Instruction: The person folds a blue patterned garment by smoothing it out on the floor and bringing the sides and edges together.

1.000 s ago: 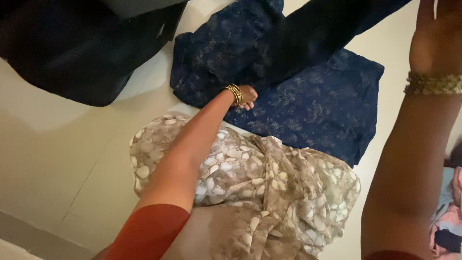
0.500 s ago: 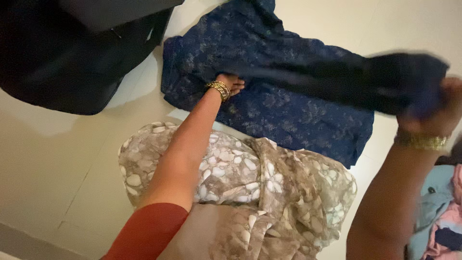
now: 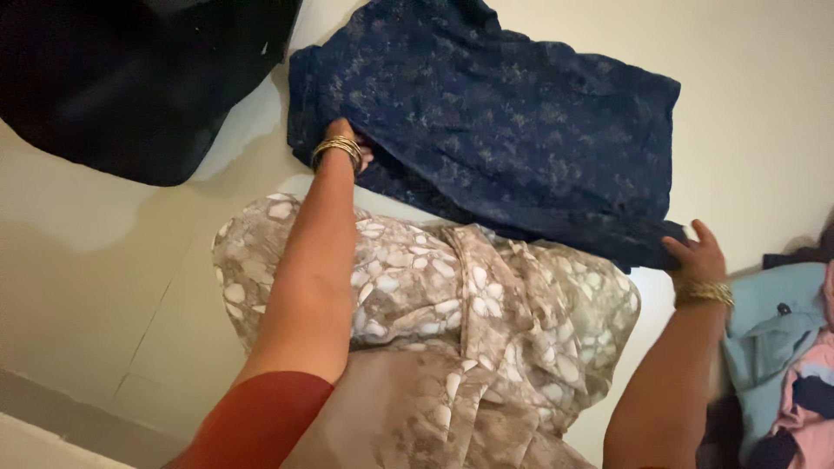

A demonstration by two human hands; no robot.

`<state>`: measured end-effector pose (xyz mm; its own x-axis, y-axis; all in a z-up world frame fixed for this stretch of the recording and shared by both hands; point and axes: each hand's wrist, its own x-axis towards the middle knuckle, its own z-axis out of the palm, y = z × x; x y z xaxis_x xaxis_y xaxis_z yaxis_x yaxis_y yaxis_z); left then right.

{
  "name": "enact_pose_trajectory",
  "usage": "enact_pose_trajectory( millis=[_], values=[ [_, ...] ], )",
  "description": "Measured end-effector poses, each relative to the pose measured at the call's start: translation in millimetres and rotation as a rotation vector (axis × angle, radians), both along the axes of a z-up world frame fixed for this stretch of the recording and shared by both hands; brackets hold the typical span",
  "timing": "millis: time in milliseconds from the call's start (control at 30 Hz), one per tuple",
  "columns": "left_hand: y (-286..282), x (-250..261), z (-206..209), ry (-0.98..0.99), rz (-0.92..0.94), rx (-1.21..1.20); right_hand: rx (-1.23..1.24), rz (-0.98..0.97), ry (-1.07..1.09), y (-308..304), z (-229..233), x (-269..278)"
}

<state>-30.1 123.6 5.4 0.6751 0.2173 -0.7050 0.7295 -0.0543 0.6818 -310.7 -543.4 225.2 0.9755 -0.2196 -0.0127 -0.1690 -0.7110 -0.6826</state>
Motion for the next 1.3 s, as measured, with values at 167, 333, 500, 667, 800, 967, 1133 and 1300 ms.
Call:
enact_pose_trajectory(
  millis=[167,333,500,667,800,967,1133,1300],
  values=[
    [6.3,5.0,12.5,-0.067,0.062,0.072,0.175,-0.504,0.379,13.0,-26.6,22.5],
    [21.9,-3.9,23.0,0.139,-0.213,0.442,0.889,-0.451,-0.184,20.3,-41.7,14.3],
    [26.5,-19.6,63.1,0.299,-0.699,0.712,0.485,-0.630,0.260,22.6,-51.1,-5.4],
    [27.9,-11.1,130.3,0.196,-0.855,0.957,0.366,-0.636,0.563,13.8,-53.7,-7.2],
    [18.1,-9.5,174.0,0.078,-0.875,1.028,0.412,-0.709,0.537,4.3,-65.8,6.6],
    [4.7,-20.8,194.4,-0.230,-0.856,1.144,0.189,-0.678,0.608,-18.9,-85.8,38.0],
    [2.6,-14.7,181.1,-0.520,-0.856,1.258,-0.050,-0.561,0.541,-17.7,-97.7,57.2],
    [2.2,-4.5,164.3,-0.073,-1.050,0.986,-0.247,-0.361,0.672,-12.5,-102.0,62.6]
  ],
)
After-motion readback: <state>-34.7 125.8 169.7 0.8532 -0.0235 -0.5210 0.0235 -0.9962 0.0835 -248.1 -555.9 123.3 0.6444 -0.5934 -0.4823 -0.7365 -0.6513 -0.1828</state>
